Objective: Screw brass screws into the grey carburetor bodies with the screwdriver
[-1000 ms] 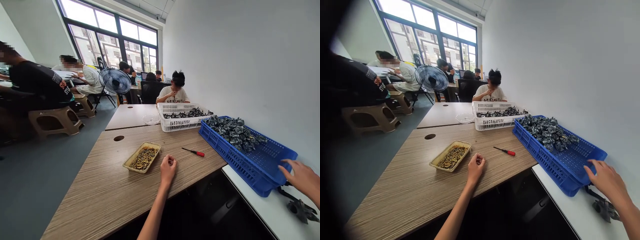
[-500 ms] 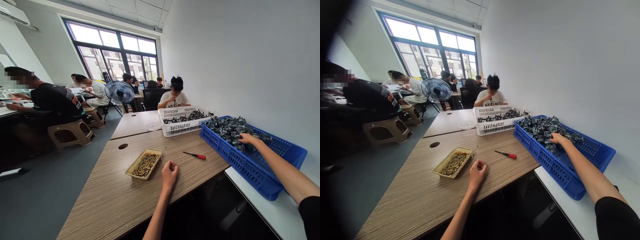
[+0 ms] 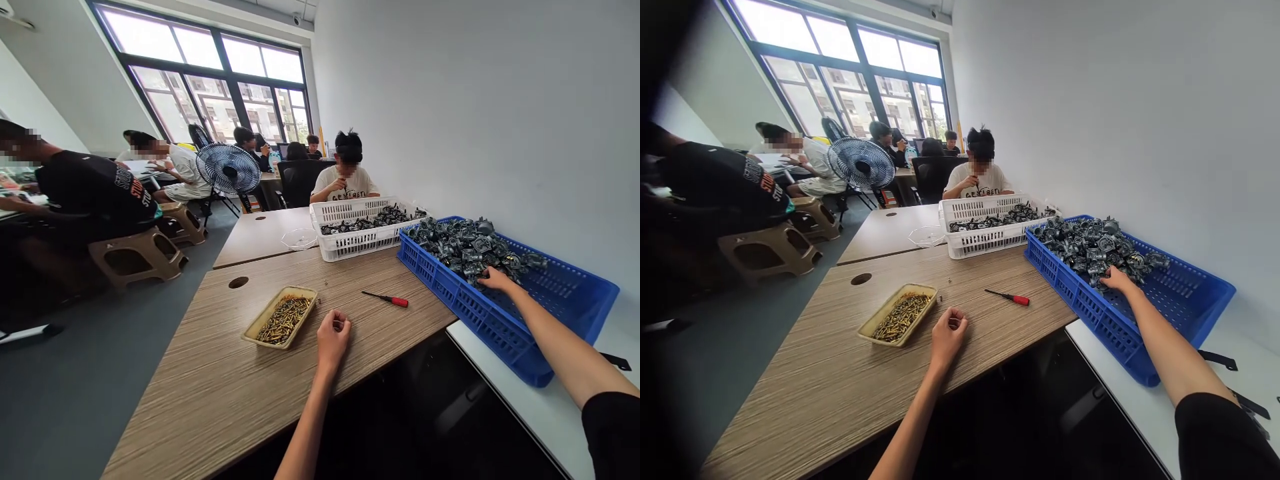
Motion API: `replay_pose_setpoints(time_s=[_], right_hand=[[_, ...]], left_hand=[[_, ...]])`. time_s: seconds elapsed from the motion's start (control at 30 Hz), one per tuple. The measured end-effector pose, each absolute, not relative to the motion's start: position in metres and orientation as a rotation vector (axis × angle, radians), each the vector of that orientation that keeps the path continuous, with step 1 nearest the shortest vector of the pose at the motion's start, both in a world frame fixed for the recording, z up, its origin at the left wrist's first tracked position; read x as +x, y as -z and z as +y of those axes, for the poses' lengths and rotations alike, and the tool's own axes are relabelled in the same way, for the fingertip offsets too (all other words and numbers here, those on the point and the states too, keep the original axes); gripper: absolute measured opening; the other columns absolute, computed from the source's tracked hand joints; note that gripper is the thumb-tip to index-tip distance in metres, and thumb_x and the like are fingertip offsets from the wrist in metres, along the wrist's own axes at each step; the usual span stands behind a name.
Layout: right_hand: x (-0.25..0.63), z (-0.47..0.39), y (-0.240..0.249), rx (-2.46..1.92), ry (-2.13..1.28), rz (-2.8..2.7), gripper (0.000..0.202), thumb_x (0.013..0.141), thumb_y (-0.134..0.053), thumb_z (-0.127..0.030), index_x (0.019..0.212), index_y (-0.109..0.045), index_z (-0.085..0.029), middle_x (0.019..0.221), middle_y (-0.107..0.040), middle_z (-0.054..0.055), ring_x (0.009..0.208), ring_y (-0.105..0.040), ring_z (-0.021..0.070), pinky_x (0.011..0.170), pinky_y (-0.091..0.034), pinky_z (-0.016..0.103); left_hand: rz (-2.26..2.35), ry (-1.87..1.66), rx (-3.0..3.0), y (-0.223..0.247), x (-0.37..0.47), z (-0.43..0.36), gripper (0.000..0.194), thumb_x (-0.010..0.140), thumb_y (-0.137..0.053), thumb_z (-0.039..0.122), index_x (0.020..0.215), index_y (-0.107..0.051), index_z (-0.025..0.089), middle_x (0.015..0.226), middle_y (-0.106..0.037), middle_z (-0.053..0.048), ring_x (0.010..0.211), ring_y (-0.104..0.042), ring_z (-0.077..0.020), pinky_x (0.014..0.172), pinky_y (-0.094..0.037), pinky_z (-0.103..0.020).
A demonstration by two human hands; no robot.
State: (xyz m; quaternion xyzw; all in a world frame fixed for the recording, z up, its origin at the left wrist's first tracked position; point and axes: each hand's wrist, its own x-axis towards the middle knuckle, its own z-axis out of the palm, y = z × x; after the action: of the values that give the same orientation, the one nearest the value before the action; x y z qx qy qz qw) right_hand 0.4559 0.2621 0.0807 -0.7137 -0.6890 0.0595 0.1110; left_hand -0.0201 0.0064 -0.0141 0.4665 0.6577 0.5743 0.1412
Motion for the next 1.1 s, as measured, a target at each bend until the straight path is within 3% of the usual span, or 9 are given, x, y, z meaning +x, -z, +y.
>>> replay_pose_setpoints(time_s=[0.17,0.3,0.5,0.73,0.9,1.1], right_hand=[[0.455,0.258,-0.081,-2.254,-0.275,-1.939,0.052,0.077,-0.079,-0.042,0.116,-0.069,-0.01,0.103,-0.076,0.019,0.092,-0.071,0.031,0.08,-0.054,0.037],[0.455,0.253,-0.082,-2.271,-0.33,-1.916,0.065,0.071,-0.083,-0.054,0.116,-0.068,-0.01,0.097,-0.076,0.019,0.09,-0.071,0.0328,0.079,-0.055,0.04],[0.456,0.253,-0.083,-2.235,-0.409,-1.931,0.063,0.069,-0.085,-0.057,0.109,-0.069,-0.012,0.079,-0.075,0.014,0.078,-0.07,0.0297,0.069,-0.055,0.038],[0.459,0.257,-0.081,-2.239,-0.508,-1.89,0.073,0.065,-0.086,-0.062,0.112,-0.07,-0.009,0.069,-0.071,0.01,0.067,-0.069,0.0278,0.058,-0.054,0.035],[0.463,0.258,-0.08,-2.238,-0.561,-1.845,0.075,0.065,-0.086,-0.064,0.113,-0.068,-0.01,0.067,-0.069,0.008,0.062,-0.066,0.0243,0.051,-0.052,0.032],[0.467,0.258,-0.079,-2.226,-0.622,-1.8,0.078,0.061,-0.087,-0.067,0.113,-0.067,-0.012,0.075,-0.07,0.009,0.068,-0.067,0.024,0.054,-0.054,0.032]], left_hand=[[1.916,-1.631,1.409,0.016,-0.02,0.005,0.011,0.074,-0.056,0.032,0.069,-0.054,0.023,0.068,-0.059,0.001,0.064,-0.058,-0.0158,0.065,-0.046,-0.027],[1.926,-1.627,1.416,0.016,-0.02,0.005,0.01,0.073,-0.057,0.031,0.068,-0.053,0.022,0.068,-0.058,0.001,0.063,-0.056,-0.0156,0.066,-0.046,-0.028],[1.938,-1.63,1.373,0.013,-0.018,0.005,0.011,0.073,-0.057,0.03,0.067,-0.053,0.022,0.065,-0.057,0.001,0.062,-0.055,-0.0155,0.064,-0.045,-0.027],[1.918,-1.628,1.348,0.01,-0.017,0.003,0.012,0.073,-0.056,0.031,0.067,-0.052,0.022,0.064,-0.056,0.002,0.06,-0.053,-0.014,0.063,-0.044,-0.025],[1.94,-1.608,1.34,0.011,-0.018,0.004,0.011,0.072,-0.056,0.031,0.068,-0.053,0.022,0.065,-0.057,0.002,0.061,-0.055,-0.014,0.065,-0.045,-0.025],[1.933,-1.595,1.347,0.011,-0.018,0.004,0.01,0.072,-0.056,0.031,0.068,-0.053,0.022,0.065,-0.058,0.002,0.061,-0.055,-0.0139,0.064,-0.045,-0.025]])
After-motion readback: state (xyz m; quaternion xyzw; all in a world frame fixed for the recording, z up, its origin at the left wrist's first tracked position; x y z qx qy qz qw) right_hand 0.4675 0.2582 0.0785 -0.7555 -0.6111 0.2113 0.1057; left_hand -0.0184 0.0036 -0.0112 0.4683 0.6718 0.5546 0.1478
